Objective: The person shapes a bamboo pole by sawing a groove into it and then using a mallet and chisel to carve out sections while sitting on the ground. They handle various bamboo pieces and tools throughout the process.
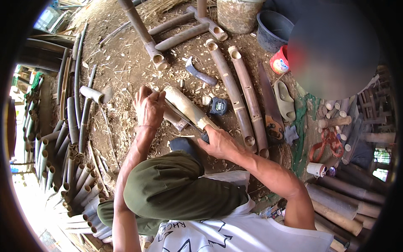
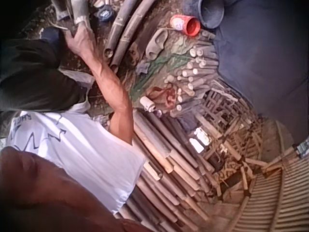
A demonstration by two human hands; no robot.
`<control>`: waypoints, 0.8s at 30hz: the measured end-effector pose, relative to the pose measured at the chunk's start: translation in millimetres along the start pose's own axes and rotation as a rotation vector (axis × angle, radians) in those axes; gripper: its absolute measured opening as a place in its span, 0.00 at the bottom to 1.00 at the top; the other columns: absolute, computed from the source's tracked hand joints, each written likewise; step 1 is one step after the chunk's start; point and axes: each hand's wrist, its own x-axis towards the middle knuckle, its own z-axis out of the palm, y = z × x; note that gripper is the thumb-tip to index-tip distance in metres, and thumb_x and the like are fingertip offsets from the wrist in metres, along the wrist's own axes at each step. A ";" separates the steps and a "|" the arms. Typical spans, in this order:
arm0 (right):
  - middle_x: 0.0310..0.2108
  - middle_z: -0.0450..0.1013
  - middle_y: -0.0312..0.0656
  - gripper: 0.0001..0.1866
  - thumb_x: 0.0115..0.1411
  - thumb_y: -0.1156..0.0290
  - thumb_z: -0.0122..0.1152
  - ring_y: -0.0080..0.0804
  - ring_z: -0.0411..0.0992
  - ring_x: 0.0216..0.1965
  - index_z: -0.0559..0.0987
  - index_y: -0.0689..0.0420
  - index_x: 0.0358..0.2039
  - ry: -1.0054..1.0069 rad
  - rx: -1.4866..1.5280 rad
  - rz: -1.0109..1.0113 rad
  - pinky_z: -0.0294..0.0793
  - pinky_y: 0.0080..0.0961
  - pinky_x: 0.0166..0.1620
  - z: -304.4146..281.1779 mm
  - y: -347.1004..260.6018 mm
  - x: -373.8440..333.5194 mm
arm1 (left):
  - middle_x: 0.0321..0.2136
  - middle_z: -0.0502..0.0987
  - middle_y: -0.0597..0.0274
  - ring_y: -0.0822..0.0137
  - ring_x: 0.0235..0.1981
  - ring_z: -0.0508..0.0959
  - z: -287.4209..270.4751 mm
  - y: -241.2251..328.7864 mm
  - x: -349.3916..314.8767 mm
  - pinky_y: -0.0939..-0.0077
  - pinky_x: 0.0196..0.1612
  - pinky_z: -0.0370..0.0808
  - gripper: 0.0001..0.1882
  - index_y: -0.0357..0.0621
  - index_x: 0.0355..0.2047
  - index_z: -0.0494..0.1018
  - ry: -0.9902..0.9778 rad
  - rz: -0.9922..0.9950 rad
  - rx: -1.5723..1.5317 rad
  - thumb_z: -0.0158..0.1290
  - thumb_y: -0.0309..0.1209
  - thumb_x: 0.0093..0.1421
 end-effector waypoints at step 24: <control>0.19 0.74 0.52 0.17 0.64 0.60 0.56 0.37 0.74 0.17 0.73 0.65 0.38 -0.114 -0.372 -0.155 0.75 0.34 0.19 7.8 50.9 46.5 | 0.25 0.75 0.64 0.62 0.33 0.73 42.8 -22.4 10.5 0.61 0.45 0.61 0.16 0.49 0.25 0.75 0.295 0.099 0.132 0.52 0.44 0.65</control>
